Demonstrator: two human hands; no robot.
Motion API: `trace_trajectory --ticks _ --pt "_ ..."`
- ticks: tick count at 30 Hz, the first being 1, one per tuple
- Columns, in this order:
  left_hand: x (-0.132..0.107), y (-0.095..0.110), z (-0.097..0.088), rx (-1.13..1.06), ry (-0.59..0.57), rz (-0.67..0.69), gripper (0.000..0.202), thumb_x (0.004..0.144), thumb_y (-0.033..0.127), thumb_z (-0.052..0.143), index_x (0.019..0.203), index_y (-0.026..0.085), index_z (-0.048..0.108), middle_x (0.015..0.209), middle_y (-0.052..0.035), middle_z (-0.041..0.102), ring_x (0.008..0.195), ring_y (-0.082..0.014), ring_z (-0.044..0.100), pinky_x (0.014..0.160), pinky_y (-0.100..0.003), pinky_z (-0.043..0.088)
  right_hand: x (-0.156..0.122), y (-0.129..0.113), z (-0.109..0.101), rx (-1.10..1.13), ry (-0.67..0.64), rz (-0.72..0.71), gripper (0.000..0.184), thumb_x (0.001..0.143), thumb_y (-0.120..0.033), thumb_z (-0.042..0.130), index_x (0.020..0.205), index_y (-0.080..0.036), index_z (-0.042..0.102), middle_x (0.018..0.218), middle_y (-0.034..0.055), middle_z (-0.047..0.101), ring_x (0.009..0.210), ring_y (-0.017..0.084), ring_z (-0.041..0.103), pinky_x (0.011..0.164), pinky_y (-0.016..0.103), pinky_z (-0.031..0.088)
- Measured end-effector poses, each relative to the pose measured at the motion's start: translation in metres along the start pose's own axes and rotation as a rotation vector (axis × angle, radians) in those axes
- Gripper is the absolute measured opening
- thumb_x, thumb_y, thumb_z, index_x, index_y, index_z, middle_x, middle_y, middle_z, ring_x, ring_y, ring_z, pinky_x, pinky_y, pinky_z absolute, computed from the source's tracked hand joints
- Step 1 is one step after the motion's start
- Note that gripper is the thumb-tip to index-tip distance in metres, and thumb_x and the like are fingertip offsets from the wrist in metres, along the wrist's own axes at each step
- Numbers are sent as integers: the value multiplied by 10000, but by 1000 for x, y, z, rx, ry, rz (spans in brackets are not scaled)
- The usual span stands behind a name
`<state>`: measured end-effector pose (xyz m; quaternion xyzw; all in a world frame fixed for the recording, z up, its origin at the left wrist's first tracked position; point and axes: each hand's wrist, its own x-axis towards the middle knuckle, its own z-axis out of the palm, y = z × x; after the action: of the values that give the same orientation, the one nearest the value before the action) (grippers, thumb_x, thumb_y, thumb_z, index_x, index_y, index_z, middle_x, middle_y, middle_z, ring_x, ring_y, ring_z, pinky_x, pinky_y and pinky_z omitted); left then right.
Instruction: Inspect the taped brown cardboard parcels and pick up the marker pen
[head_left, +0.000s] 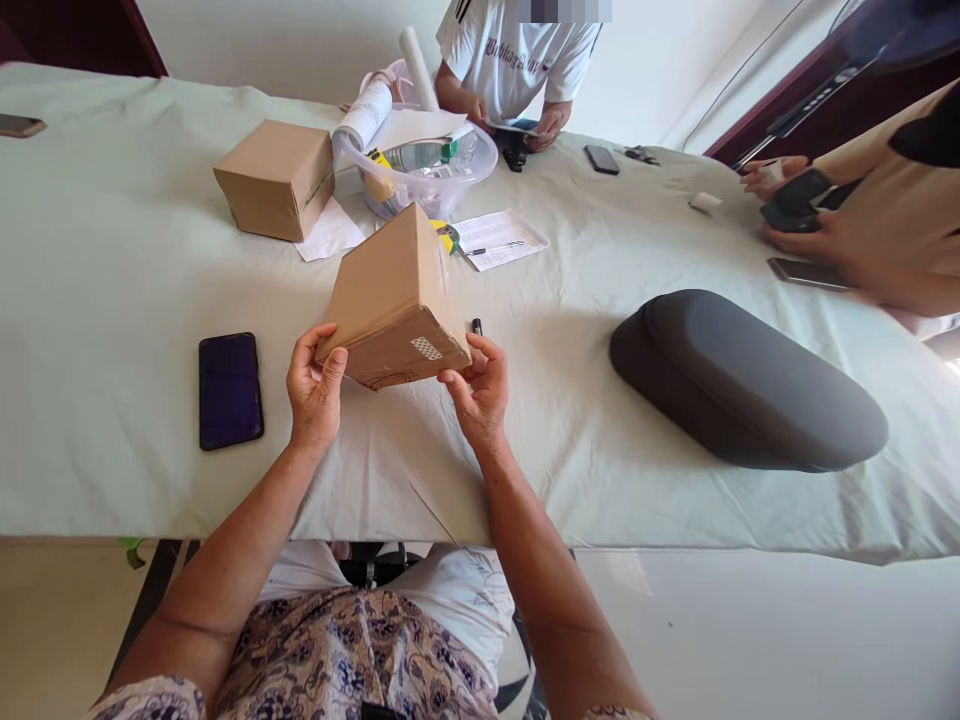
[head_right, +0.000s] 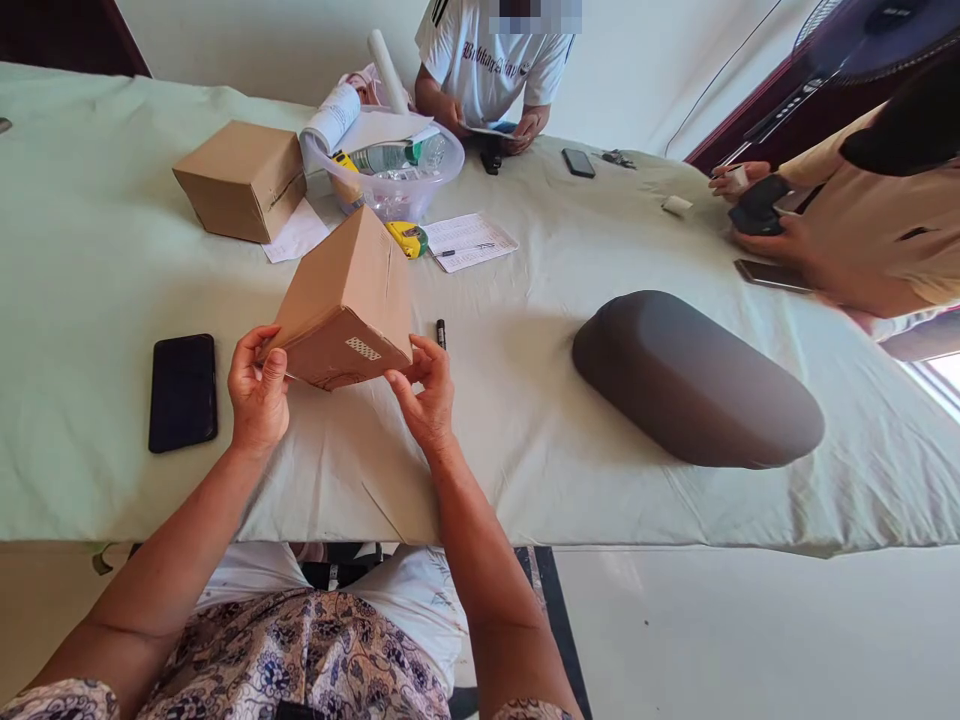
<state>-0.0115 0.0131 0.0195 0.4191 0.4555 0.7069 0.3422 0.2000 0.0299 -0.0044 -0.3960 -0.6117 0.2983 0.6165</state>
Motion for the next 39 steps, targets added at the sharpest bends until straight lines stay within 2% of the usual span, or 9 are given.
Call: trace_trajectory --ticks 5,7,11,15,18,22,29,34,39 --pt "-1 -1 3 -93 4 -94 561 718 649 814 1105 269 668 1158 -55 624 993 -173 642 673 -213 512 -5 0 8 -146 -36 -6 781 862 -535 738 1502 -357 326 919 -10 669 651 127 602 568 285 532" --pt "-2 -1 5 -131 -3 -128 569 709 652 820 1106 278 657 1175 -54 612 993 -172 640 645 -202 507 -7 0 12 -185 -49 -3 921 835 -566 756 1563 -365 229 980 13 678 690 141 628 566 291 536" --pt "-5 0 7 -175 -28 -162 575 716 658 811 1116 284 636 1181 -58 621 1014 -183 647 691 -233 552 -10 0 18 -238 -28 -27 1119 776 -605 793 1611 -360 89 1164 77 667 764 163 635 566 305 538" --pt "-8 -1 10 -205 -47 -194 581 736 676 784 1122 282 603 1141 -54 645 1005 -189 667 806 -312 597 -12 -1 22 -251 -14 -48 1184 763 -564 817 1624 -368 29 1334 119 601 802 165 624 574 309 544" --pt "-12 -3 12 -244 -69 -264 569 753 659 779 1130 289 567 1157 -44 656 1027 -189 679 852 -342 604 -11 0 21 -256 -45 -68 1114 795 -495 802 1622 -390 63 1467 137 507 883 177 639 590 310 562" --pt "-17 -5 15 -289 -133 -385 538 799 634 747 1148 295 517 1202 -40 674 1007 -186 702 837 -363 618 -9 2 16 -309 -118 -124 889 890 -385 710 1603 -417 180 1538 133 459 945 186 640 638 331 599" --pt "-16 -3 15 -311 -127 -401 561 768 612 783 1126 285 499 1172 -34 692 1011 -183 708 833 -352 625 -8 5 13 -323 -128 -153 842 922 -336 677 1608 -422 197 1567 122 464 960 188 647 655 335 618" --pt "-17 -5 14 -242 -150 -448 624 681 457 891 1124 297 481 1029 9 716 970 -177 718 862 -373 629 -7 5 12 -306 -118 -133 704 963 -324 602 1592 -380 291 1523 121 529 968 187 655 666 323 618" --pt "-17 -10 14 -216 -141 -434 651 666 418 898 1129 290 459 1007 8 719 921 -163 728 821 -349 643 -6 4 11 -307 -125 -117 665 963 -326 593 1576 -354 336 1522 127 537 979 189 658 675 322 622"
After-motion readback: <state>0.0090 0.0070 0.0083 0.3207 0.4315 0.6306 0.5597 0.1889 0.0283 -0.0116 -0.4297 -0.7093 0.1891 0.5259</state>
